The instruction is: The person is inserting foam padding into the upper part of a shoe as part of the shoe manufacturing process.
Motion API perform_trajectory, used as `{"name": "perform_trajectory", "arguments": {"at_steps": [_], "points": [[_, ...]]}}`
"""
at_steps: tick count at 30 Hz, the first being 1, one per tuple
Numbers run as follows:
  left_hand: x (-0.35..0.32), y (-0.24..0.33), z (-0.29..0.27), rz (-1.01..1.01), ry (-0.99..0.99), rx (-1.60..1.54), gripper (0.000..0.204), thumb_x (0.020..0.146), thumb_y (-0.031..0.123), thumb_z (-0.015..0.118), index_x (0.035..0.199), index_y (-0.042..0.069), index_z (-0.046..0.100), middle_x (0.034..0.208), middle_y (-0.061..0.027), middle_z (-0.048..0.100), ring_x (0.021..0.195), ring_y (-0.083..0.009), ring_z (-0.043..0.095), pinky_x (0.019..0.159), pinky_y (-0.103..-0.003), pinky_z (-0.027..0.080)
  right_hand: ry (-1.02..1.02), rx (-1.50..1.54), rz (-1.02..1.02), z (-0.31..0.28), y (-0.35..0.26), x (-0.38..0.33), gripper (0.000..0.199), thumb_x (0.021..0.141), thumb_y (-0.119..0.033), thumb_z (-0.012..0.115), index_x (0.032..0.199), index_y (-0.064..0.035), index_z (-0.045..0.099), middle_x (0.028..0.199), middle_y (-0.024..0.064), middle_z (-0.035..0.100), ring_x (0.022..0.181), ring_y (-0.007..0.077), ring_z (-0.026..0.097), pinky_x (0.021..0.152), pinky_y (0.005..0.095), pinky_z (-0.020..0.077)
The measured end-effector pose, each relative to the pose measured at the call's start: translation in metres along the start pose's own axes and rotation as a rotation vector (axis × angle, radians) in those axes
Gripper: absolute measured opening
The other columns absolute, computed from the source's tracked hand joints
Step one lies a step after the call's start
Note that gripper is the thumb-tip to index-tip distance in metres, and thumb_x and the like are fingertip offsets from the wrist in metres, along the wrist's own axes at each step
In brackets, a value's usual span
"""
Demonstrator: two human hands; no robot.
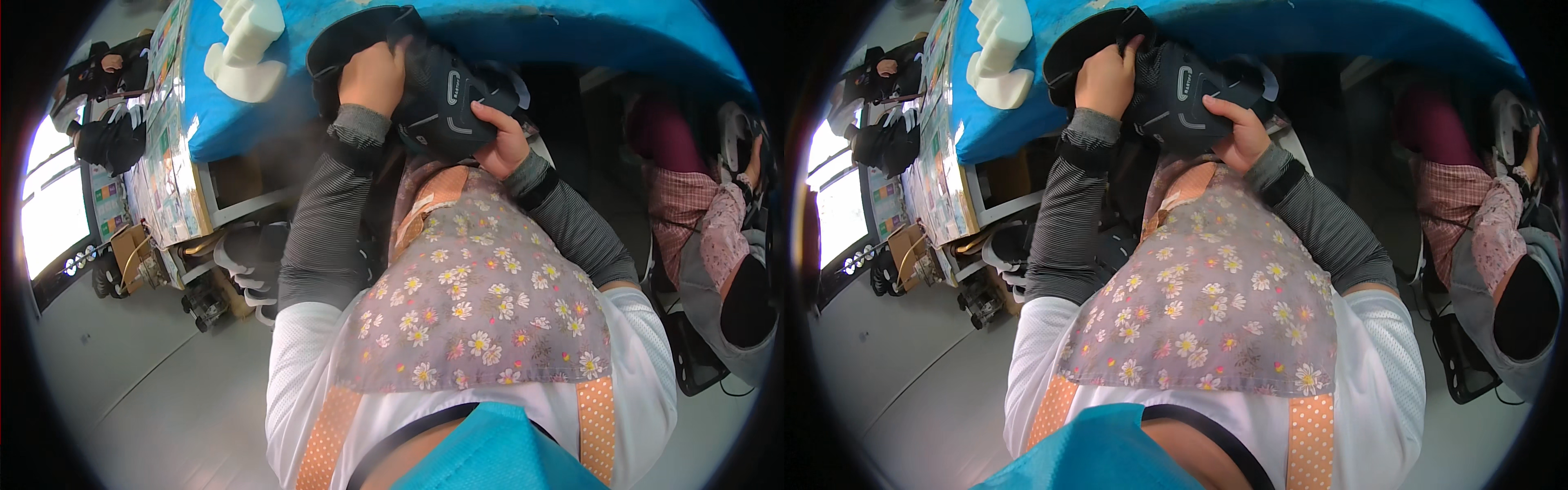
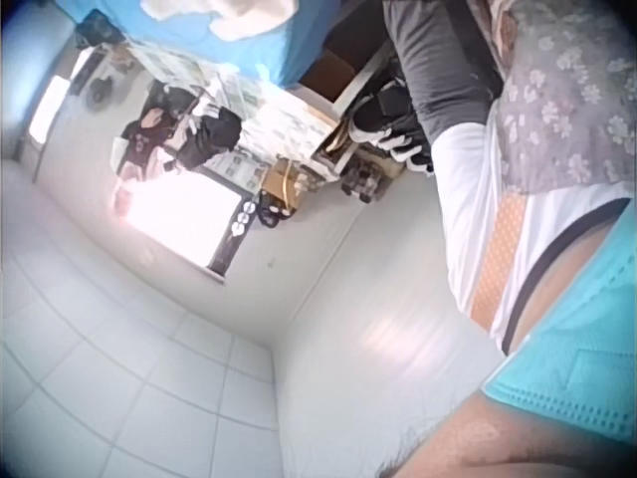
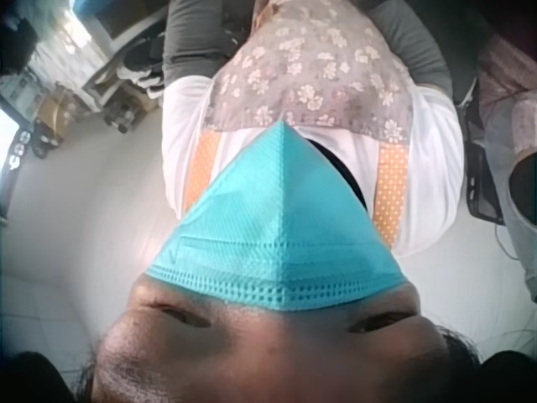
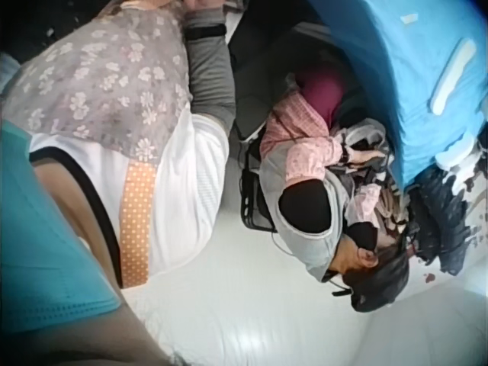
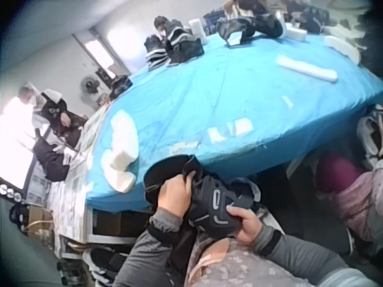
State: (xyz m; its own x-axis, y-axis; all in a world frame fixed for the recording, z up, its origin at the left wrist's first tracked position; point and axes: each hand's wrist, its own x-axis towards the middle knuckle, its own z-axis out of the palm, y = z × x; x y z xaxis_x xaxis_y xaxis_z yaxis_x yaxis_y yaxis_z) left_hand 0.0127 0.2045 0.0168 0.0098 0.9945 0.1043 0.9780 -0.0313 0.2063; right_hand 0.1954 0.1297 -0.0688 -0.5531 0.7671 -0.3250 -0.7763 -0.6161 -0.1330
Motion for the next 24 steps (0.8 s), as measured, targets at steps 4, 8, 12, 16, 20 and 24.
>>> {"name": "perform_trajectory", "arguments": {"at_steps": [4,8,12,16,20,24], "points": [[0.009,-0.026,0.014,0.234,-0.140,0.089,0.046,0.093,0.040,0.047,0.078,0.000,0.065,0.082,-0.0213,0.065,0.078,-0.0399,0.063,0.069,-0.046,0.052,-0.058,0.035,0.043,-0.006,0.002,-0.002,0.030,0.089,-0.016,0.057,0.113,0.0009,0.058,0.109,0.0133,0.064,0.101,0.0236,0.061,0.094,0.0373,0.0473],[0.018,-0.010,0.006,0.154,-0.280,0.059,0.036,0.093,0.030,0.047,0.084,0.002,0.067,0.079,-0.0192,0.065,0.077,-0.0374,0.063,0.071,-0.046,0.051,-0.231,0.052,0.057,-0.009,0.004,-0.010,0.035,0.090,-0.018,0.054,0.119,0.0008,0.054,0.117,0.0132,0.060,0.110,0.0258,0.057,0.101,0.0403,0.0416],[-0.001,-0.009,-0.004,0.469,-0.126,0.162,0.035,0.093,0.029,0.048,0.083,0.001,0.066,0.077,-0.0202,0.063,0.073,-0.0396,0.060,0.066,-0.047,0.049,-0.329,-0.311,-0.058,-0.004,0.017,-0.018,0.039,0.085,-0.006,0.058,0.123,-0.0018,0.052,0.124,0.0097,0.056,0.117,0.0199,0.051,0.102,0.0345,0.0397],[-0.003,0.013,-0.035,0.127,-0.198,-0.295,0.031,0.091,0.028,0.052,0.083,0.001,0.065,0.073,-0.0216,0.060,0.070,-0.0412,0.058,0.060,-0.046,0.046,-0.138,-0.171,-0.034,0.009,-0.002,-0.028,0.034,0.082,-0.003,0.060,0.115,0.0001,0.057,0.111,0.0094,0.062,0.104,0.0196,0.059,0.094,0.0326,0.0459],[0.018,-0.003,-0.001,0.433,-0.132,0.029,0.035,0.092,0.027,0.049,0.079,-0.001,0.065,0.079,-0.0242,0.062,0.074,-0.0411,0.059,0.066,-0.046,0.048,-0.059,-0.071,-0.002,0.002,-0.007,-0.018,0.024,0.084,-0.007,0.056,0.104,0.0045,0.063,0.100,0.0123,0.067,0.092,0.0228,0.064,0.086,0.0344,0.0510],[0.018,-0.010,0.018,0.222,-0.175,-0.044,0.035,0.091,0.028,0.048,0.083,-0.001,0.067,0.084,-0.0254,0.063,0.077,-0.0409,0.061,0.071,-0.048,0.049,-0.068,-0.051,0.029,0.001,-0.005,-0.013,0.023,0.085,-0.008,0.056,0.102,0.0056,0.064,0.099,0.0128,0.067,0.093,0.0226,0.065,0.086,0.0344,0.0508]]}}
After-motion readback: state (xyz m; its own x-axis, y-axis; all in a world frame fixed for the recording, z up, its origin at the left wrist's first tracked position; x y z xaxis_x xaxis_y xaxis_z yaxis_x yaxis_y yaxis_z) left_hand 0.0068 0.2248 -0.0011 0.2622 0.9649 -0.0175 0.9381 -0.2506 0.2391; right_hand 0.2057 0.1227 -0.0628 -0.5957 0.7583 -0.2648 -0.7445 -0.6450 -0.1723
